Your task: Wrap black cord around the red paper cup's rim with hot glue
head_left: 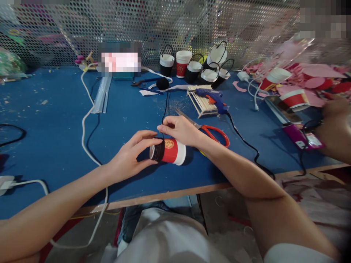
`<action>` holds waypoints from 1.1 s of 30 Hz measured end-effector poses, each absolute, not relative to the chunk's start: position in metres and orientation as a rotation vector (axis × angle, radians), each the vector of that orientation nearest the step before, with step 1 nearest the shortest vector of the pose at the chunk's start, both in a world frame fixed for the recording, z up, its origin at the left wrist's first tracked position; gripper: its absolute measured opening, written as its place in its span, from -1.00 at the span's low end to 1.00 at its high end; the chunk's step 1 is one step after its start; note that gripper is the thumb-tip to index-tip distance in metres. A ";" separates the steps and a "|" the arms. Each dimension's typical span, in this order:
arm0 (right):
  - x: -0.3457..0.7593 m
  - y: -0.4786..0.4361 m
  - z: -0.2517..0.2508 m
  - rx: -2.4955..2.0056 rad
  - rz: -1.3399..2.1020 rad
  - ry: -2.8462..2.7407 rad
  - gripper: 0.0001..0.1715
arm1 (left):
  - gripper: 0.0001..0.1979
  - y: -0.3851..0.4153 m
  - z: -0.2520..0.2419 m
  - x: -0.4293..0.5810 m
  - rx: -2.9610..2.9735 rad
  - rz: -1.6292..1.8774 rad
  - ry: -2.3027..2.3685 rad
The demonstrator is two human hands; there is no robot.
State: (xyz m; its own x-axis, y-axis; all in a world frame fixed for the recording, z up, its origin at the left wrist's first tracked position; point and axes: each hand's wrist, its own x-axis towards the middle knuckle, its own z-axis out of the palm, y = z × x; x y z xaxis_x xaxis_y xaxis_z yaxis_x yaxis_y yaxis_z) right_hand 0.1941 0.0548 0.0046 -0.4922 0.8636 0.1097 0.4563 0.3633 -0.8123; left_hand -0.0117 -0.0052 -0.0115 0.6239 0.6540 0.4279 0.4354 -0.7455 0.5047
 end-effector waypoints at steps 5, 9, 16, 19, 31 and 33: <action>0.192 0.054 0.005 -1.173 0.981 -2.132 -0.61 | -0.53 -0.003 -0.010 -0.012 2.451 0.807 0.867; 0.191 0.052 0.007 -1.202 0.939 -2.153 -0.63 | -0.54 -0.004 -0.010 -0.012 2.284 0.808 0.853; 0.193 0.049 0.014 -1.214 0.908 -2.214 -0.65 | -0.50 -0.006 -0.014 -0.010 2.285 0.853 0.823; 0.194 0.051 0.014 -1.240 0.877 -2.234 -0.63 | -0.54 -0.003 -0.015 -0.010 2.329 0.872 0.832; 0.209 0.057 0.030 -1.561 0.498 -2.328 -0.42 | -0.40 0.023 0.012 -0.034 2.381 0.579 1.095; 0.225 0.059 0.042 -1.628 0.453 -2.273 -0.45 | -0.50 0.040 0.021 -0.048 2.332 0.498 1.356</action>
